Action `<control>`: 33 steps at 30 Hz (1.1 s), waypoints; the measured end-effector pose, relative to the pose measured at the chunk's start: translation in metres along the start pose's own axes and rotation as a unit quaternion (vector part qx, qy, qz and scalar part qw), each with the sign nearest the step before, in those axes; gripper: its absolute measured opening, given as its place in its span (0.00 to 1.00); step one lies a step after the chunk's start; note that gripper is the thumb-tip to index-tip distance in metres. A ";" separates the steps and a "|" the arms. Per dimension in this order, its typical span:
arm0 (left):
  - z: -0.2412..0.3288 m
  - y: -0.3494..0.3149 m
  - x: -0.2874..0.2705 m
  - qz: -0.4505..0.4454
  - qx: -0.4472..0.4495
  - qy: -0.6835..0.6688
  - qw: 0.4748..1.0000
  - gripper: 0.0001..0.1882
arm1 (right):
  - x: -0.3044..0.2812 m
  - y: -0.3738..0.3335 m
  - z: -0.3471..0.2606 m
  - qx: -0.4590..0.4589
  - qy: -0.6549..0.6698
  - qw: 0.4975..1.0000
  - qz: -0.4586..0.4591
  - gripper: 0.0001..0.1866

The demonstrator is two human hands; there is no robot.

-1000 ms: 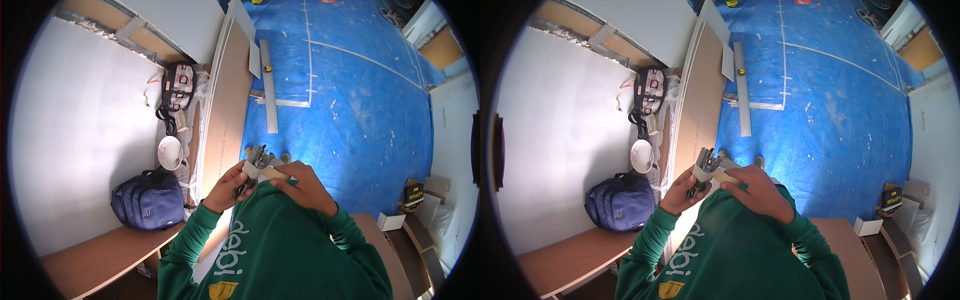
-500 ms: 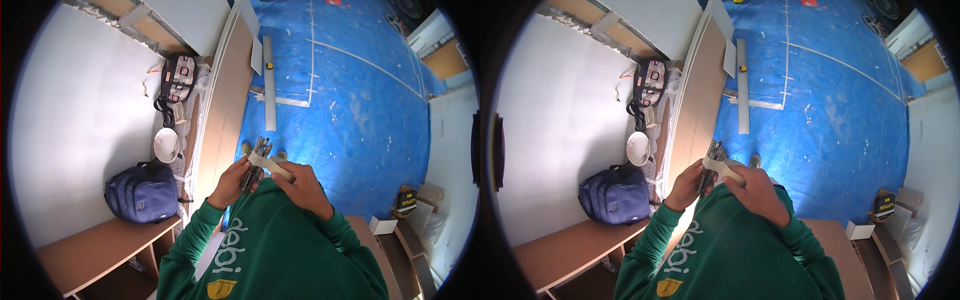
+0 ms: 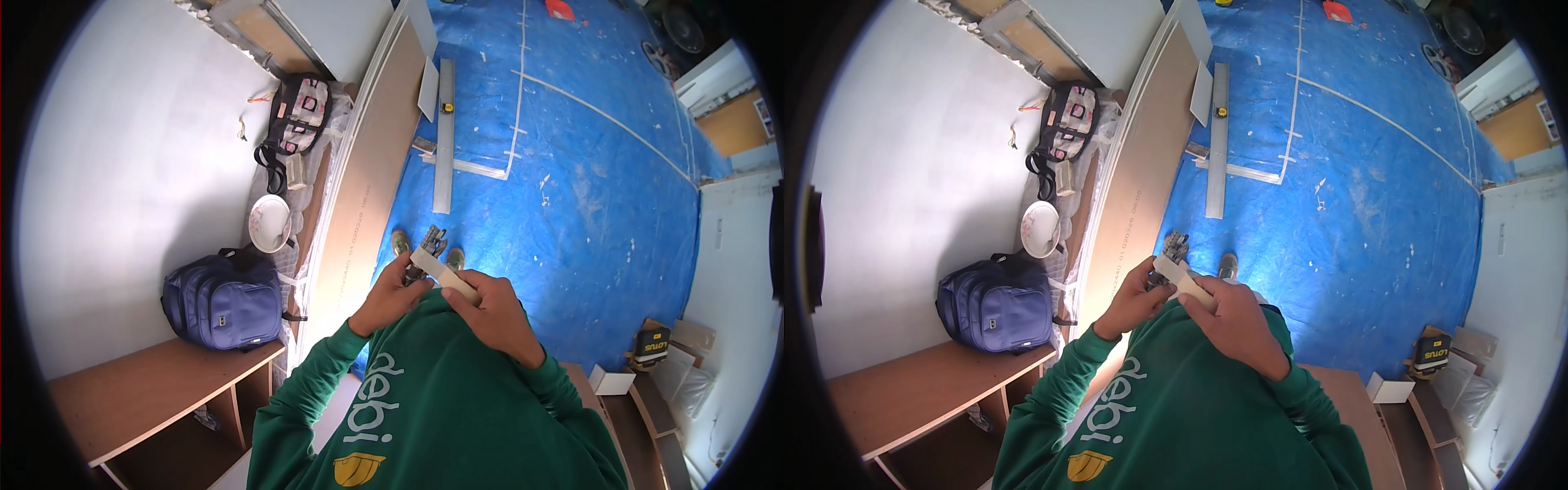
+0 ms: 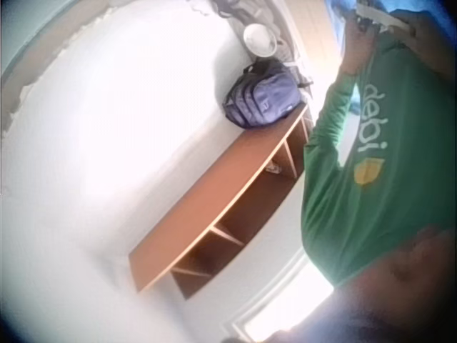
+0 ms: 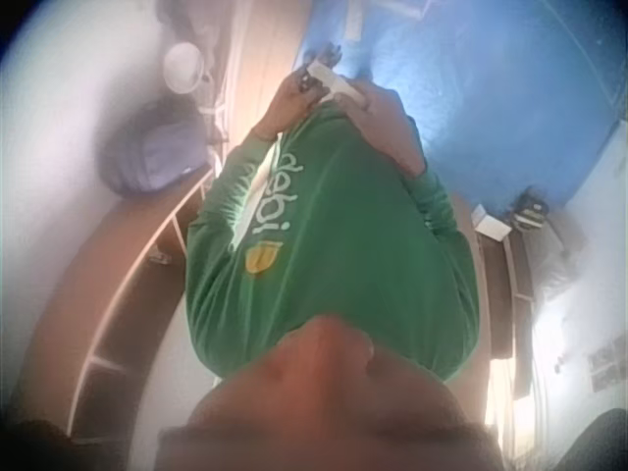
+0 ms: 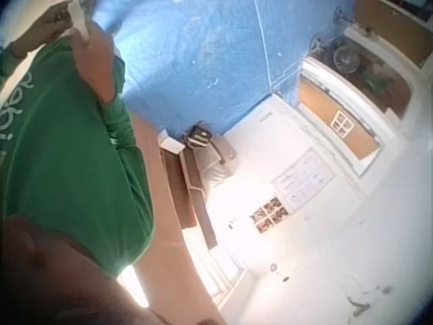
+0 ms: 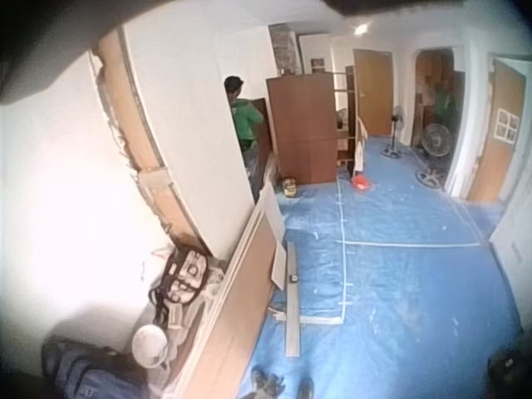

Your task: The person picks up a metal bracket and a roll of tape, applies tape to the bracket by hand, and then picks up a power tool.

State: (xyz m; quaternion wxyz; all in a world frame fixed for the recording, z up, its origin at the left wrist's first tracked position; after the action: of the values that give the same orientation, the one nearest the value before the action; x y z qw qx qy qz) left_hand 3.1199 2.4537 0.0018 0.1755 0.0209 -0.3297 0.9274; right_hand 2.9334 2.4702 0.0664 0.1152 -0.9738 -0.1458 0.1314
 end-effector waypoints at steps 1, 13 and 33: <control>0.001 0.000 0.000 0.004 0.008 0.005 1.000 0.14 | -0.001 -0.001 0.000 0.016 0.000 1.000 -0.012 0.20; 0.007 -0.007 -0.001 0.000 0.104 0.096 0.990 0.13 | 0.003 -0.011 -0.001 -0.032 0.035 0.999 0.013 0.51; 0.020 -0.017 -0.010 -0.031 0.001 0.063 0.997 0.27 | 0.004 -0.015 0.011 -0.028 0.008 0.997 -0.065 0.13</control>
State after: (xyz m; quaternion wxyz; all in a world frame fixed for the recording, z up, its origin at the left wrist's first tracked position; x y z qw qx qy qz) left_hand 3.1332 2.4504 0.0261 0.2249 -0.0275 -0.3161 0.9213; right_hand 2.9301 2.4879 0.0591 0.0977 -0.9662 -0.2110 0.1114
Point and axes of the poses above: each hand's wrist, its own y-axis towards the middle knuckle, its own x-axis out of the palm, z = x × y, the point moved 3 cm from there along y, towards the middle knuckle, and after that the axes turned 5 degrees about -x, right-handed, at the moved point
